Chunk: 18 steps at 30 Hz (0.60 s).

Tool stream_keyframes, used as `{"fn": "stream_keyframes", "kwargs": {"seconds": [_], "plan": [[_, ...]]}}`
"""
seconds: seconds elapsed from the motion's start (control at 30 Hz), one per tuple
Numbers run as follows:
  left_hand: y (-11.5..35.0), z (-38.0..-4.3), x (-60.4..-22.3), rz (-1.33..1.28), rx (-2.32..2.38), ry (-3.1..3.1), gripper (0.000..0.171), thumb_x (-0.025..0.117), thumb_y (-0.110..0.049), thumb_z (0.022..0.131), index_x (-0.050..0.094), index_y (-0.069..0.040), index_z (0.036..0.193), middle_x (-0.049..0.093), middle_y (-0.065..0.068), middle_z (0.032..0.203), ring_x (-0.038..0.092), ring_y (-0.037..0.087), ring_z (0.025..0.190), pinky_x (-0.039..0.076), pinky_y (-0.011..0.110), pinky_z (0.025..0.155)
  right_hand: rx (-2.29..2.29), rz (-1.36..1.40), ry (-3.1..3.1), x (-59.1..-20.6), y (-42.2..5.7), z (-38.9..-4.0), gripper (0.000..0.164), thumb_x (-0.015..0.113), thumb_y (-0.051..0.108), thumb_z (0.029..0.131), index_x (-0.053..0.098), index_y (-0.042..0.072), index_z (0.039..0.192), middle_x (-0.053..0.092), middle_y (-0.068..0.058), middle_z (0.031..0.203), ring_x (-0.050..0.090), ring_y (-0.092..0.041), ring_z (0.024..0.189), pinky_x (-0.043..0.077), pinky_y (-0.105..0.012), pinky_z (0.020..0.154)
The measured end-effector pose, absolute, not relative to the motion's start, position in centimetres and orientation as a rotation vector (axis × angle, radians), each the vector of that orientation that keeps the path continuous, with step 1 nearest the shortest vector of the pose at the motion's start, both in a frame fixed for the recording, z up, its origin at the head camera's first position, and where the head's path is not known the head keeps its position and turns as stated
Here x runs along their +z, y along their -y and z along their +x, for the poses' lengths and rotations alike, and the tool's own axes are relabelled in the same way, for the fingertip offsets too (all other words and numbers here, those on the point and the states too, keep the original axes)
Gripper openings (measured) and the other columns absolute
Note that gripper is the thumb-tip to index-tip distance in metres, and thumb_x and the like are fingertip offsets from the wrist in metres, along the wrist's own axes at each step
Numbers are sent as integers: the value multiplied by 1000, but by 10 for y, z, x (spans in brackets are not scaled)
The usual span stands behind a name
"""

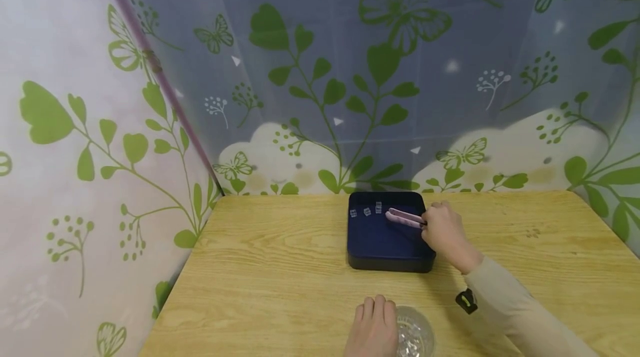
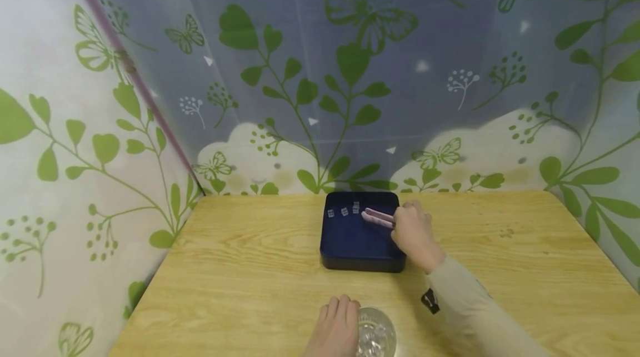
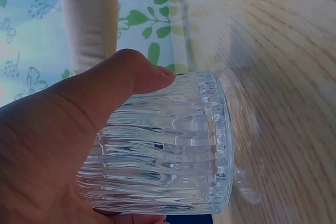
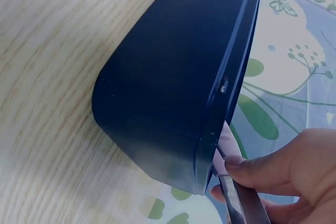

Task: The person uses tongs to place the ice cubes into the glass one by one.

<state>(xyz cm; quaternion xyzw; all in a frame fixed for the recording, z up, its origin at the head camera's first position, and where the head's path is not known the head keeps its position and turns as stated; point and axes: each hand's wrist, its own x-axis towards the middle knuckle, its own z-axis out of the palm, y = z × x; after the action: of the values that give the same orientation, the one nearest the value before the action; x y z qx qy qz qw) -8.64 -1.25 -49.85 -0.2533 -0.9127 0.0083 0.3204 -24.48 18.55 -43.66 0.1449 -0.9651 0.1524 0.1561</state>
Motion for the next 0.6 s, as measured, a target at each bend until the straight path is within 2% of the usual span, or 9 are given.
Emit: {"fn": "stream_keyframes", "kwargs": {"seconds": [0.1, 0.2, 0.47, 0.6], "plan": [[14, -86, -497, -680, 27, 2427, 12, 35, -9, 94, 48, -11, 95, 40, -1, 85, 39, 14, 77, 35, 24, 69, 453, 425, 2733, -436, -189, -241, 10, 67, -7, 68, 67, 3, 65, 57, -13, 71, 50, -33, 70, 47, -49, 51], [14, -87, -496, -693, 14, 2435, 8, 46, -14, 88, 47, -11, 95, 40, -1, 86, 39, 14, 77, 35, 24, 69, 451, 431, 2731, -434, -192, -236, 10, 67, -7, 69, 68, 3, 66, 56, -12, 71, 50, -33, 70, 46, -47, 50], [16, -91, -501, -703, -6, 2392, 7, 44, -13, 88, 48, -11, 94, 41, -1, 85, 40, 13, 77, 35, 24, 68, 451, 483, 2690, -420, -198, -219, 13, 68, -8, 73, 69, 5, 70, 48, -7, 67, 44, -29, 65, 41, -42, 50], [16, -92, -503, -690, 9, 2358, 12, 36, -11, 93, 47, -11, 93, 40, -1, 85, 40, 13, 77, 34, 24, 68, 464, 508, 2655, -414, -200, -212, 12, 71, -9, 72, 70, 4, 72, 49, -7, 67, 41, -26, 63, 39, -39, 51]]}}
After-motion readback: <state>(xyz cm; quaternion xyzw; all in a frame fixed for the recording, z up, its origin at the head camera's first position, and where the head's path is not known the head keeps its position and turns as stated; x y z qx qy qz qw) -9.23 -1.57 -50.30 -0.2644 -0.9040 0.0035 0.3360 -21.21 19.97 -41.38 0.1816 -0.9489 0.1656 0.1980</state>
